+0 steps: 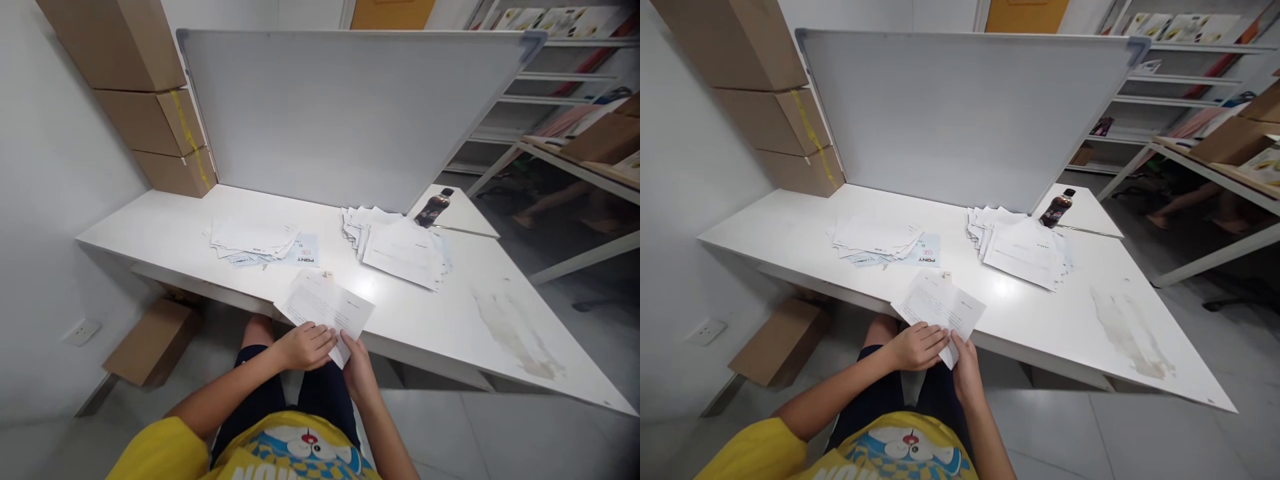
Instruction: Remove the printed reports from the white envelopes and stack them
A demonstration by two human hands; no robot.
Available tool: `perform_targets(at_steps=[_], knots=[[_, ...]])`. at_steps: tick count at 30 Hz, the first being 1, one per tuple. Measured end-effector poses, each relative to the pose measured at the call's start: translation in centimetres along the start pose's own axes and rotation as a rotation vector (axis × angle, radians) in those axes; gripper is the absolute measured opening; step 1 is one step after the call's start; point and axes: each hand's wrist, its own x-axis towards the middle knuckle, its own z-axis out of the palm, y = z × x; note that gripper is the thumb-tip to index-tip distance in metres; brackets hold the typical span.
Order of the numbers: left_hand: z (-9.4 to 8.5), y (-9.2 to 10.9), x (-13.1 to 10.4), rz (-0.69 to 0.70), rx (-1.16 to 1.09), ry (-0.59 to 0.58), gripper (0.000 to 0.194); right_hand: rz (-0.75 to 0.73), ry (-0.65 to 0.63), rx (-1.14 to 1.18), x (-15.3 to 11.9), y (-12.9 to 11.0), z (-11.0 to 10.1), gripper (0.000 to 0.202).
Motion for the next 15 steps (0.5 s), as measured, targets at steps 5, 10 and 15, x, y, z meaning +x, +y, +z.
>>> perform_targets(at_steps=[5, 10, 15], knots=[[-1.2, -6.0, -0.8, -0.073, -0.061, -0.047, 0.034, 0.068, 0.078, -0.084, 0.7, 0.3, -2.8, 0.044], [-3.5, -18.2, -1.7, -0.790, 0.082, -0.041, 0.052, 0.079, 0.007, -0.222, -0.4, 0.0, -4.4, 0.041], [-3.9, -25.0, -4.5, -0.917, 0.037, -0.165, 0.056, 0.036, -0.043, -0.336, -0.8, 0.5, -4.7, 0.046]])
